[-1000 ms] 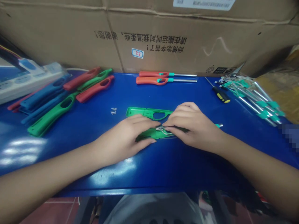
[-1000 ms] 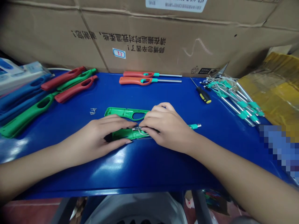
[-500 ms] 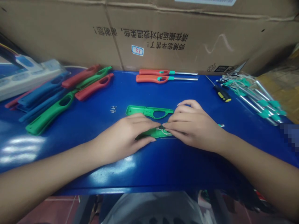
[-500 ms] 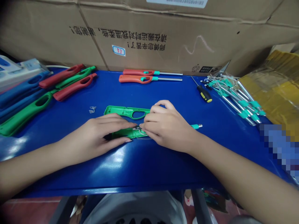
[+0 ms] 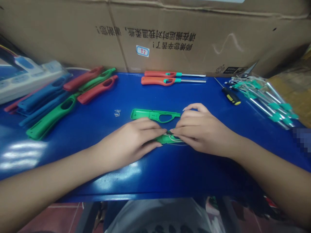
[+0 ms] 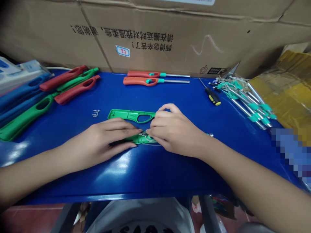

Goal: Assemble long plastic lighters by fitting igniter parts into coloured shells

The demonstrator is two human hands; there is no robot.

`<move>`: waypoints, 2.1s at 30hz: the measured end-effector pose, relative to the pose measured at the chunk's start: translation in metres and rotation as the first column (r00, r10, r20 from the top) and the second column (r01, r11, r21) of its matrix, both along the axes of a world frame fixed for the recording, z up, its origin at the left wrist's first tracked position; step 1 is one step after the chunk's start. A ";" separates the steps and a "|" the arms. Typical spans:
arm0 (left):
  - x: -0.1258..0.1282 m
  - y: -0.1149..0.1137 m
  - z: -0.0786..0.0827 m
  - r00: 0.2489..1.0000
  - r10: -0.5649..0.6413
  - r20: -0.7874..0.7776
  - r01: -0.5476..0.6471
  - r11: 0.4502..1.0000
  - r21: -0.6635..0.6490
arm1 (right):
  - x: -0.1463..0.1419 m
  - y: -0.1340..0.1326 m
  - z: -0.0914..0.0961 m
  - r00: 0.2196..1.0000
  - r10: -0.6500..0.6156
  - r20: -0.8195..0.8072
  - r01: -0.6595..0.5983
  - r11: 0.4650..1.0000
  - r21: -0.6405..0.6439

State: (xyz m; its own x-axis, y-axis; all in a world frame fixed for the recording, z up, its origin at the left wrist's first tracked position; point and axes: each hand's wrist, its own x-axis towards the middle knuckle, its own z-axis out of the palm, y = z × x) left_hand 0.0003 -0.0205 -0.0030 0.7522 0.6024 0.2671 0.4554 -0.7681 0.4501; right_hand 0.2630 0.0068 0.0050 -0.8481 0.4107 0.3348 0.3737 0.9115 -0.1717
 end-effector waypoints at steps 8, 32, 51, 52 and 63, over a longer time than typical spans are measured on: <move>0.000 0.000 0.000 1.000 -0.012 -0.005 0.012 1.000 -0.010 | 0.001 0.002 0.001 1.000 0.005 0.031 -0.004 1.000 -0.016; 0.000 0.003 0.000 0.999 -0.037 -0.019 0.037 0.999 0.023 | -0.001 -0.006 0.001 0.992 -0.050 0.117 0.043 0.997 0.066; 0.007 0.000 0.008 0.956 0.181 0.230 -0.100 0.940 -0.326 | -0.005 -0.014 0.008 0.979 -0.165 -0.119 0.147 0.978 -0.145; 0.007 0.000 0.008 0.955 0.186 0.232 -0.103 0.939 -0.328 | -0.006 -0.014 0.007 0.974 -0.182 -0.139 0.150 0.966 -0.211; 0.009 -0.002 0.009 0.962 0.190 0.195 -0.103 0.918 -0.384 | -0.015 -0.017 0.010 0.946 -0.307 -0.105 0.181 0.767 -0.616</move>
State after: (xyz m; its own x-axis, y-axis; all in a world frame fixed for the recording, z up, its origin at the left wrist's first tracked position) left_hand 0.0092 -0.0225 0.0061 0.5943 0.7889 0.1564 0.4040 -0.4610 0.7901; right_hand 0.2479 -0.0098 0.0150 -0.6374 0.7643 0.0973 0.4720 0.4871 -0.7348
